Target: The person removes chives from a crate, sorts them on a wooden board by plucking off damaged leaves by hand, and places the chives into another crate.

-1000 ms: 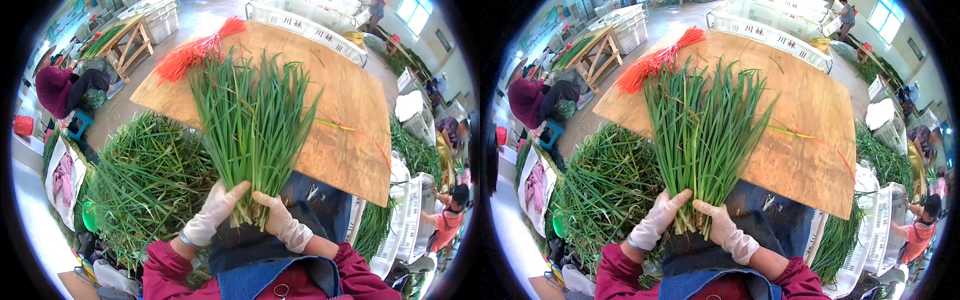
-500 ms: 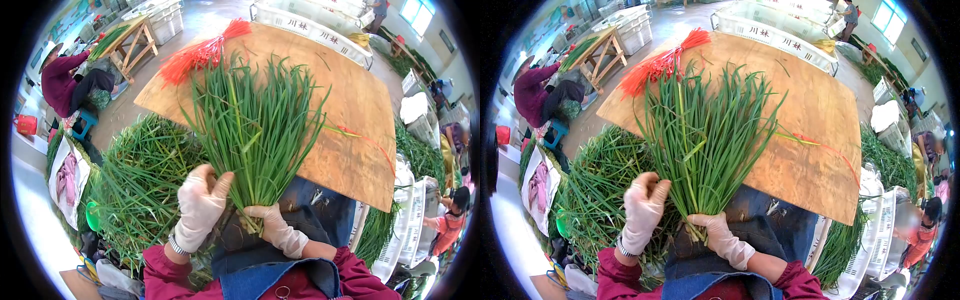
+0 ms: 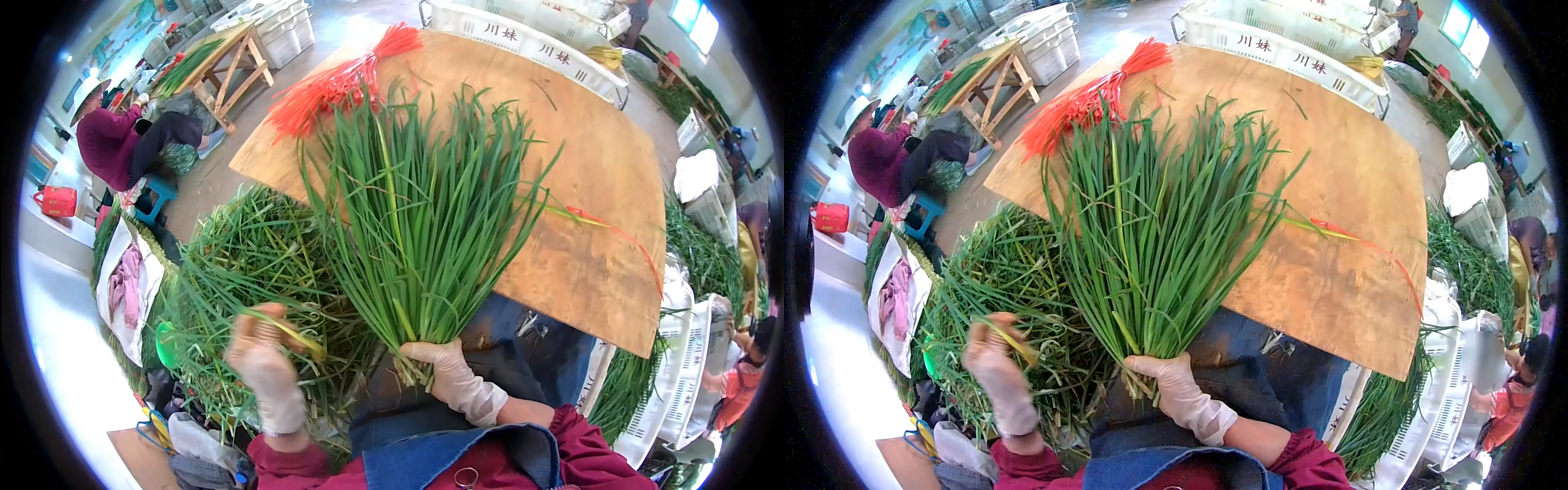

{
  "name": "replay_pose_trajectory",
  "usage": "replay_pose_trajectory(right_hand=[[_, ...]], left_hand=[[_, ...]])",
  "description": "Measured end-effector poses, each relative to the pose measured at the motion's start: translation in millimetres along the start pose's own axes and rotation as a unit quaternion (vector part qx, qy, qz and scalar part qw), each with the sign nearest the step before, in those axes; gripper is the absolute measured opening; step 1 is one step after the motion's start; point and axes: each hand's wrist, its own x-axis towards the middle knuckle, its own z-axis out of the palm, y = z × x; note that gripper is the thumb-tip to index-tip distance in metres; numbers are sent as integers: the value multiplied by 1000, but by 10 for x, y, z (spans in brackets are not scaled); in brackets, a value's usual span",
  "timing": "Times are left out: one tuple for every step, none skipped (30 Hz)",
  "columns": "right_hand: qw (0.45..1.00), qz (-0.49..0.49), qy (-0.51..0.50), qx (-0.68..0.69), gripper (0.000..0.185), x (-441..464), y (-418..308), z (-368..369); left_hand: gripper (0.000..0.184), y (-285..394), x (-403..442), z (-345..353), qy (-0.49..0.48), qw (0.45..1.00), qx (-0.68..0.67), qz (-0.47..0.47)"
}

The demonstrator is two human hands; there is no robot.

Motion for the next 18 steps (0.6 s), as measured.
replay_pose_trajectory(right_hand=[[1000,-10,2,7,31,-4,1,4],[1000,-11,4,5,31,-4,3,-6],[1000,-12,5,3,31,0,11,-19],[1000,-14,6,3,31,12,14,-17],[1000,4,2,7,31,16,-13,-9],[1000,24,0,11,32,-8,-49,-13],[999,45,-1,14,32,-27,-63,-18],[999,38,4,10,32,-27,-51,-23],[1000,28,8,5,32,-18,-43,-27],[1000,18,12,1,31,-10,-34,-32],[1000,5,16,-1,31,1,-17,-35],[1000,-8,20,-2,30,13,8,-37],[1000,-20,24,-2,29,21,20,-38],[1000,-11,26,-2,29,7,10,-33],[1000,-1,27,-2,28,-21,-11,-28],[1000,8,29,-2,28,-31,-41,-34],[1000,7,18,0,27,-29,-63,-50],[1000,7,9,5,26,-37,-65,-69]], left_hand=[[12,19,170,-189,47,996,66,-37],[16,-65,409,-407,75,975,196,-68],[28,-318,647,-682,49,874,479,64],[36,-329,701,-644,76,763,626,146],[46,-319,731,-558,40,761,611,216],[56,-266,721,-360,2,754,592,283],[60,-118,665,-61,-93,814,492,294],[65,31,603,270,-184,857,378,298],[65,73,592,531,-229,868,349,270],[65,61,621,755,-249,869,328,274],[64,49,651,980,-270,870,307,276],[63,-58,733,1154,-266,863,297,310],[57,-225,842,1271,-284,841,340,311],[52,-331,927,1355,-301,816,384,310],[35,-317,988,1388,-320,784,437,303],[17,-321,1031,1312,-301,802,396,332],[10,-382,1155,1180,-198,828,234,470],[15,-186,1184,966,-154,852,228,446]])
